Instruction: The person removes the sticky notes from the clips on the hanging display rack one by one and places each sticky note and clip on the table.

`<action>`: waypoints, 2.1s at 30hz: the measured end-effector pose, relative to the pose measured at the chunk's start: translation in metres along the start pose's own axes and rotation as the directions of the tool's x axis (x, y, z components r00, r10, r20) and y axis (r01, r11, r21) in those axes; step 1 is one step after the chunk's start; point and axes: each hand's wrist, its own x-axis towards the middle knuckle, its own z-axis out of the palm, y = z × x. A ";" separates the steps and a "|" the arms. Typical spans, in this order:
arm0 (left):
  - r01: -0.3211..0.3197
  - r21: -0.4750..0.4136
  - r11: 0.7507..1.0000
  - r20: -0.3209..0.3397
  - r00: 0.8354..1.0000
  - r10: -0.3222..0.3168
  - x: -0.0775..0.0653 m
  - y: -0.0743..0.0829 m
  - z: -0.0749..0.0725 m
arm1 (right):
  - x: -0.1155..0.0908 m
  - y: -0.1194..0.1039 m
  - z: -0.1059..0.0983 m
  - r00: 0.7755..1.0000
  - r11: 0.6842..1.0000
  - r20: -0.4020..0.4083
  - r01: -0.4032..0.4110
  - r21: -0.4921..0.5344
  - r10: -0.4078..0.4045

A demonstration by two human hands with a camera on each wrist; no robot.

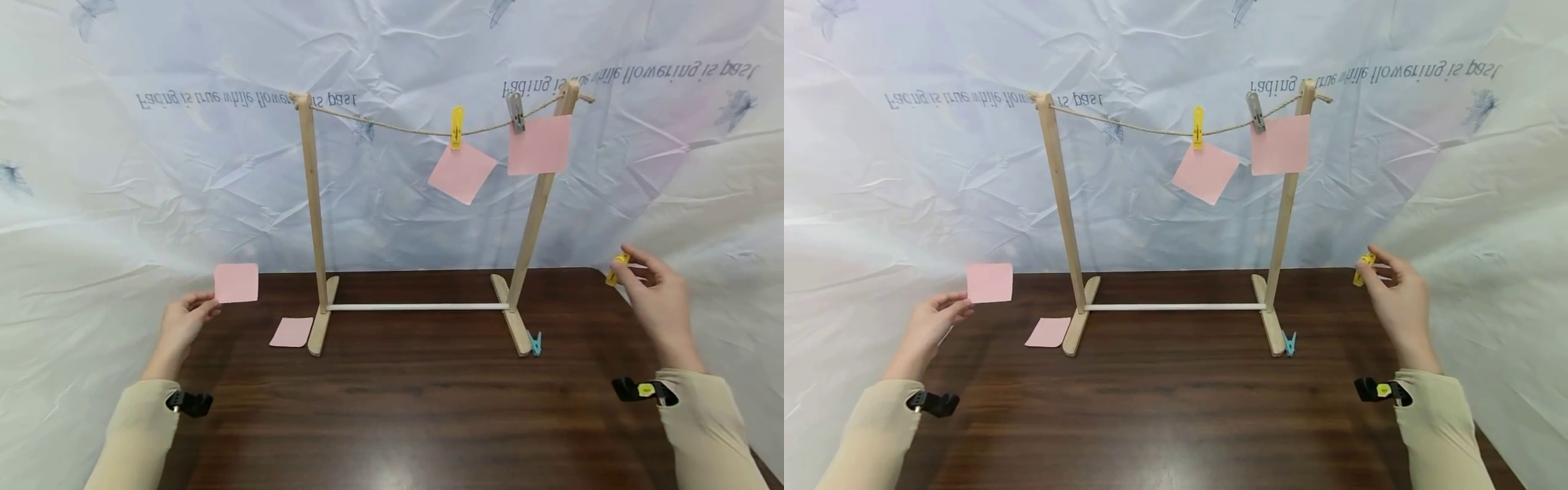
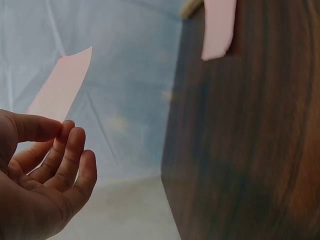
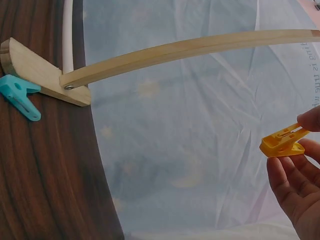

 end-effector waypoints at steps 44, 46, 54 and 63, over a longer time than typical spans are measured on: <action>0.228 0.131 0.965 0.255 0.933 -0.255 0.003 -0.063 0.004 | -0.008 0.021 0.024 0.990 0.989 0.129 0.076 -0.123 -0.060; 0.230 0.136 0.964 0.263 0.929 -0.259 0.003 -0.065 0.004 | -0.008 0.022 0.026 0.987 0.986 0.147 0.082 -0.148 -0.060; 0.230 0.153 0.961 0.256 0.930 -0.264 0.007 -0.065 0.005 | -0.008 0.030 0.034 0.979 0.974 0.200 0.093 -0.205 -0.051; 0.245 0.158 0.957 0.241 0.930 -0.278 0.009 -0.064 0.005 | -0.008 0.045 0.044 0.937 0.967 0.343 0.028 -0.252 0.062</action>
